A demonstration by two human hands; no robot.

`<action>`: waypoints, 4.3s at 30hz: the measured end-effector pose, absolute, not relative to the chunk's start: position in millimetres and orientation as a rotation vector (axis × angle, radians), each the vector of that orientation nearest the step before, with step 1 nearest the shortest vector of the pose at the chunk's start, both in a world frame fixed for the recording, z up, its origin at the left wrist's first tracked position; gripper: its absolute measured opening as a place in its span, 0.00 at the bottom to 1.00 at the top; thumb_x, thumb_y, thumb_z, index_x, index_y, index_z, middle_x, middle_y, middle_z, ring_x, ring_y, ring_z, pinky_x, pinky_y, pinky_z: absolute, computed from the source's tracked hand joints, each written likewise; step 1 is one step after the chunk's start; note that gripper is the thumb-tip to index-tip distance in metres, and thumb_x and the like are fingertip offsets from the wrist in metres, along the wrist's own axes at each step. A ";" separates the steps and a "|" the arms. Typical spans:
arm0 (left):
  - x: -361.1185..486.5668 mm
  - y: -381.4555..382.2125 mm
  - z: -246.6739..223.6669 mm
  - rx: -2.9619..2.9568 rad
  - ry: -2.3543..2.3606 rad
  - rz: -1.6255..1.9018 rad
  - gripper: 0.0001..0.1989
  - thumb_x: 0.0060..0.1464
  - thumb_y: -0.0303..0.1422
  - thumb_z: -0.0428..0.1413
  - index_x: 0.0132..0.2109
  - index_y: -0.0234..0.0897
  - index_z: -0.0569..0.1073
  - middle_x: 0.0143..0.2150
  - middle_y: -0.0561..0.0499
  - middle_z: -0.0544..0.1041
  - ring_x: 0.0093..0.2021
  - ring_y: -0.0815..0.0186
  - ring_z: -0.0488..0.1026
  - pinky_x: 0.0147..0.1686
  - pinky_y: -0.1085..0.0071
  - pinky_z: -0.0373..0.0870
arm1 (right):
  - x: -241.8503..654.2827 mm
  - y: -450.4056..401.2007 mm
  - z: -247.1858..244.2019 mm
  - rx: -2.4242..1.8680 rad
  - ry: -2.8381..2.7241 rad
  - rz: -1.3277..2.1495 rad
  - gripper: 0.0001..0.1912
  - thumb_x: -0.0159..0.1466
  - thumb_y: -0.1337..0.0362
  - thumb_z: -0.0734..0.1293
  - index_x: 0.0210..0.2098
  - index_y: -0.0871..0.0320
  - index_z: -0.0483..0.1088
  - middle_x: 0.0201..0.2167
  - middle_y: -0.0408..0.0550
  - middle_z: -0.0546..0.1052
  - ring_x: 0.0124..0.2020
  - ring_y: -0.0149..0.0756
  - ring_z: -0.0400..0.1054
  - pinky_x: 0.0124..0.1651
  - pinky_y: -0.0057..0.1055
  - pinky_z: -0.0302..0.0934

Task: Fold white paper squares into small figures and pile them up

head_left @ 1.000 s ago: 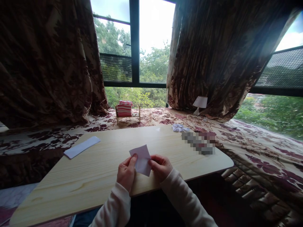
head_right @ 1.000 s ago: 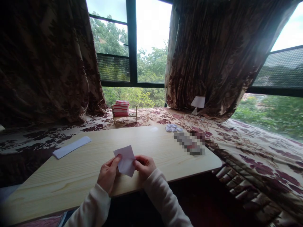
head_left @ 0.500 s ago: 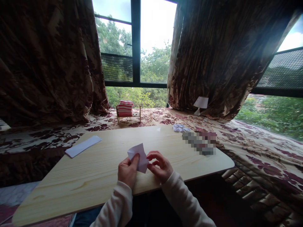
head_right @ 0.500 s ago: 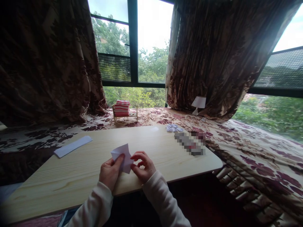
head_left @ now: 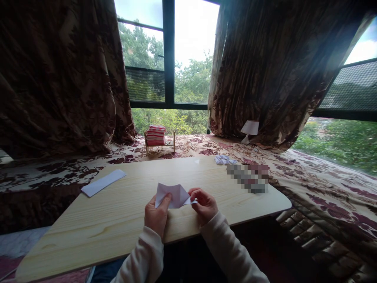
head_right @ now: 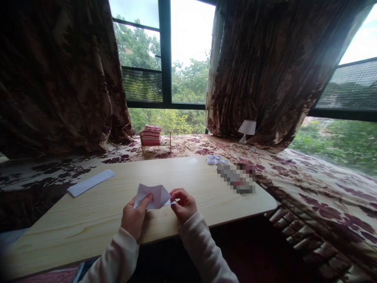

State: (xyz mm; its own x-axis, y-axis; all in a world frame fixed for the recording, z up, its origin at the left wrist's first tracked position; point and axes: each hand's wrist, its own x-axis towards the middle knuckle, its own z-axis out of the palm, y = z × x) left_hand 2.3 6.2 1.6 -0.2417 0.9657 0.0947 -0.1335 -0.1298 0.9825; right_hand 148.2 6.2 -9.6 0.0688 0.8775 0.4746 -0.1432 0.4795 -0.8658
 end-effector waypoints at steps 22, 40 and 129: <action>0.6 14.6 23.7 2.505 1.250 1.105 0.08 0.49 0.32 0.52 0.35 0.39 0.75 0.26 0.51 0.73 0.32 0.63 0.69 0.38 0.66 0.62 | 153.5 9.1 -4.5 -0.764 -0.970 1.063 0.07 0.48 0.65 0.67 0.21 0.59 0.63 0.32 0.45 0.71 0.20 0.24 0.59 0.21 0.22 0.57; 2.5 9.3 16.7 1.524 1.217 1.295 0.18 0.46 0.45 0.53 0.28 0.32 0.74 0.18 0.54 0.69 0.19 0.71 0.62 0.18 0.76 0.56 | 150.0 8.6 -13.4 -0.756 -1.257 1.204 0.13 0.49 0.61 0.70 0.33 0.60 0.74 0.27 0.46 0.77 0.30 0.37 0.69 0.34 0.31 0.62; -16.5 0.4 2.8 2.347 1.696 0.972 0.03 0.44 0.32 0.56 0.28 0.41 0.74 0.33 0.51 0.72 0.39 0.61 0.67 0.43 0.61 0.59 | 147.6 12.4 -29.2 -1.248 -1.844 0.289 0.07 0.51 0.65 0.66 0.28 0.54 0.76 0.27 0.47 0.74 0.31 0.36 0.66 0.37 0.32 0.61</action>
